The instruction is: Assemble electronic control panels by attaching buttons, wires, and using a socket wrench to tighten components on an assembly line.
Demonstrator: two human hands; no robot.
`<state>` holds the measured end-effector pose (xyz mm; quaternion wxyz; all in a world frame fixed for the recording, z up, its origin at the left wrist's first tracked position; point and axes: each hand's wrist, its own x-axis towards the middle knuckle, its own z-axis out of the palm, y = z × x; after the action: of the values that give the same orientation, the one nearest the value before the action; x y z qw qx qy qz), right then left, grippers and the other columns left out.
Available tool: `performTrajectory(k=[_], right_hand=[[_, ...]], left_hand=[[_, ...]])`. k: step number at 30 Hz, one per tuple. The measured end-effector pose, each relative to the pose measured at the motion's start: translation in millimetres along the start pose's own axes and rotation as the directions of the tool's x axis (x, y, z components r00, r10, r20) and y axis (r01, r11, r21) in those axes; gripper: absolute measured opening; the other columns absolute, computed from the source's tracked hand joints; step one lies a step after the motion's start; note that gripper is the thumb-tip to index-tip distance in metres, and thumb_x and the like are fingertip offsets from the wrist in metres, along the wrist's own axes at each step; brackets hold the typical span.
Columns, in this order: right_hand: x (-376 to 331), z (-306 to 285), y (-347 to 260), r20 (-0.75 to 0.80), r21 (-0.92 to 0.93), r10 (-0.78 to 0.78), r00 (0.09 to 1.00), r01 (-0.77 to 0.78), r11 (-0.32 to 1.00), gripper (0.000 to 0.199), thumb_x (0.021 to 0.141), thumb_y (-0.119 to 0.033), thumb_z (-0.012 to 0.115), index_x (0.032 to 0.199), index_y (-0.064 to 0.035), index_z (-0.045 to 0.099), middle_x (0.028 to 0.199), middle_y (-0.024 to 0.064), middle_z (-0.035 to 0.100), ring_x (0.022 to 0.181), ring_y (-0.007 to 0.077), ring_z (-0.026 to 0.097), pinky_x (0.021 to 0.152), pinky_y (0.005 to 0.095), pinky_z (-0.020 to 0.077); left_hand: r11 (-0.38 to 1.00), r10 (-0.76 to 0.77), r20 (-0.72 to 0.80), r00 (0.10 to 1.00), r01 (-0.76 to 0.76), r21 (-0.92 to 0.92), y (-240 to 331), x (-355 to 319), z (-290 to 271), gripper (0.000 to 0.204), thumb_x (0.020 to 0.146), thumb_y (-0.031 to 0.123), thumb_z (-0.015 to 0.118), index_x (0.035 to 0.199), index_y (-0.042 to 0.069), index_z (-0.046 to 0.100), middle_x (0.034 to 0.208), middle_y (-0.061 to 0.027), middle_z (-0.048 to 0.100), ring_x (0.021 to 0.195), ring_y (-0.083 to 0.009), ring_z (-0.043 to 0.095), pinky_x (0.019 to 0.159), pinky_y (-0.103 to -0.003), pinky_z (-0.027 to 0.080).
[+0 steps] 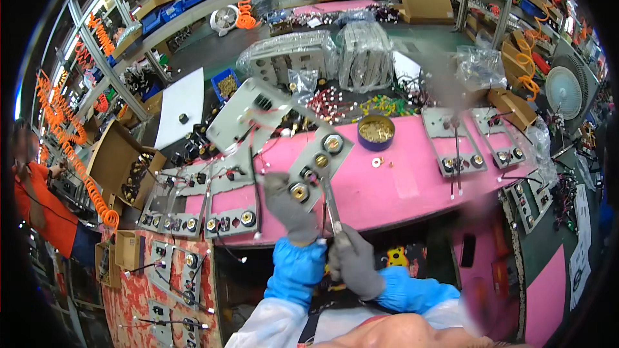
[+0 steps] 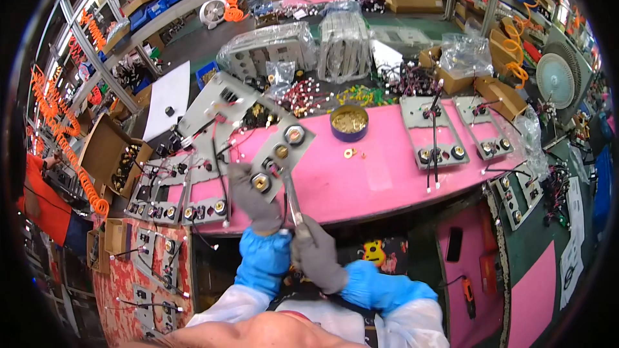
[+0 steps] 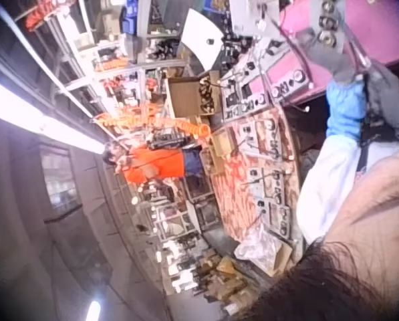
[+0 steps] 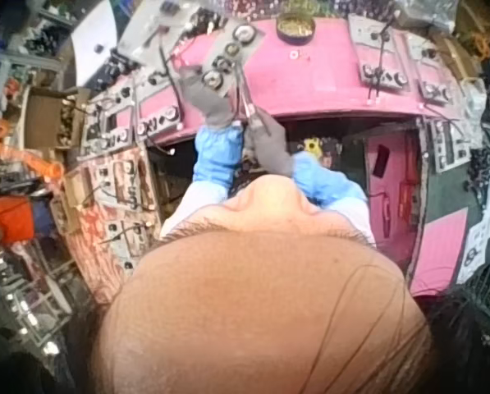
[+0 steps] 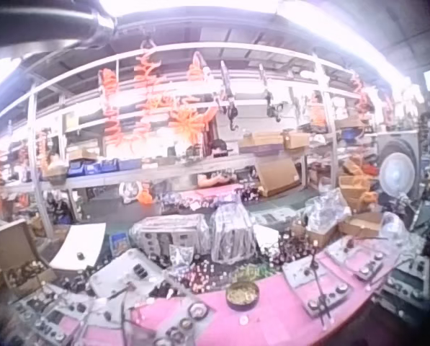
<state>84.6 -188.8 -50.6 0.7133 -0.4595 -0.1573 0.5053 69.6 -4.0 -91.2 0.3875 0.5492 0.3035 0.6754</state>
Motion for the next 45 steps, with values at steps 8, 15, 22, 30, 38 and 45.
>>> performTrajectory(k=[8,15,22,30,38,45], right_hand=[[21.3,-80.4,-145.8,0.118,-0.582,0.407,0.906,-0.268,0.767,0.032,0.101,-0.032,0.053,0.115,-0.0039,0.060,0.054,-0.0037,0.039,0.043,0.0056,0.034,0.040,0.0238,0.0270],[14.3,-69.6,-108.8,0.116,-0.463,0.232,0.966,-0.154,0.873,0.033,0.100,-0.031,0.055,0.110,-0.0008,0.062,0.055,-0.0036,0.038,0.042,0.0051,0.032,0.040,0.0237,0.0264],[3.4,-34.4,-55.0,-0.051,-0.241,0.146,0.988,-0.154,0.958,0.032,0.100,-0.032,0.057,0.108,-0.0018,0.064,0.055,-0.0052,0.038,0.043,0.0039,0.034,0.038,0.0233,0.0269],[9.5,-48.8,-30.5,0.091,-0.067,0.138,0.986,-0.132,0.989,0.032,0.099,-0.035,0.056,0.113,-0.0067,0.059,0.056,-0.0024,0.039,0.042,0.0078,0.036,0.039,0.0258,0.0319],[-3.5,-64.1,-107.2,0.033,-0.373,0.204,0.978,-0.178,0.911,0.037,0.098,-0.034,0.059,0.113,-0.0013,0.065,0.056,-0.0035,0.040,0.044,0.0049,0.034,0.040,0.0231,0.0283],[-9.8,-54.4,-51.5,-0.040,-0.229,0.102,0.994,-0.108,0.967,0.036,0.100,-0.030,0.057,0.116,0.0010,0.063,0.055,-0.0026,0.043,0.043,0.0044,0.036,0.038,0.0228,0.0288]], left_hand=[[0.852,-0.418,0.252,0.873,0.473,-0.224,71.5,24.9,-33.7,0.043,0.104,0.044,0.044,0.083,0.008,0.053,0.072,0.0004,0.052,0.064,-0.0071,0.052,0.055,-0.023,0.044],[0.835,-0.408,0.189,0.893,0.449,-0.318,68.4,23.1,-30.3,0.043,0.101,0.047,0.049,0.085,0.008,0.055,0.076,0.0002,0.053,0.068,-0.0072,0.053,0.059,-0.023,0.046],[0.883,-0.386,0.001,0.922,0.370,-0.288,68.0,16.2,-15.2,0.041,0.101,0.045,0.051,0.085,0.007,0.054,0.077,-0.0005,0.049,0.065,-0.0089,0.054,0.055,-0.023,0.047],[0.918,-0.373,-0.041,0.927,0.362,-0.162,43.0,3.4,-1.1,0.040,0.101,0.042,0.053,0.086,0.005,0.057,0.080,-0.0004,0.051,0.069,-0.0085,0.051,0.061,-0.025,0.045],[0.866,-0.358,0.106,0.928,0.372,-0.335,88.5,13.8,-12.3,0.041,0.103,0.044,0.048,0.088,0.006,0.056,0.082,-0.0011,0.052,0.074,-0.0094,0.054,0.067,-0.025,0.047],[0.890,-0.376,0.110,0.920,0.391,-0.235,68.5,12.3,-24.1,0.040,0.100,0.045,0.052,0.086,0.008,0.054,0.079,-0.0014,0.053,0.068,-0.0089,0.055,0.059,-0.023,0.048]])
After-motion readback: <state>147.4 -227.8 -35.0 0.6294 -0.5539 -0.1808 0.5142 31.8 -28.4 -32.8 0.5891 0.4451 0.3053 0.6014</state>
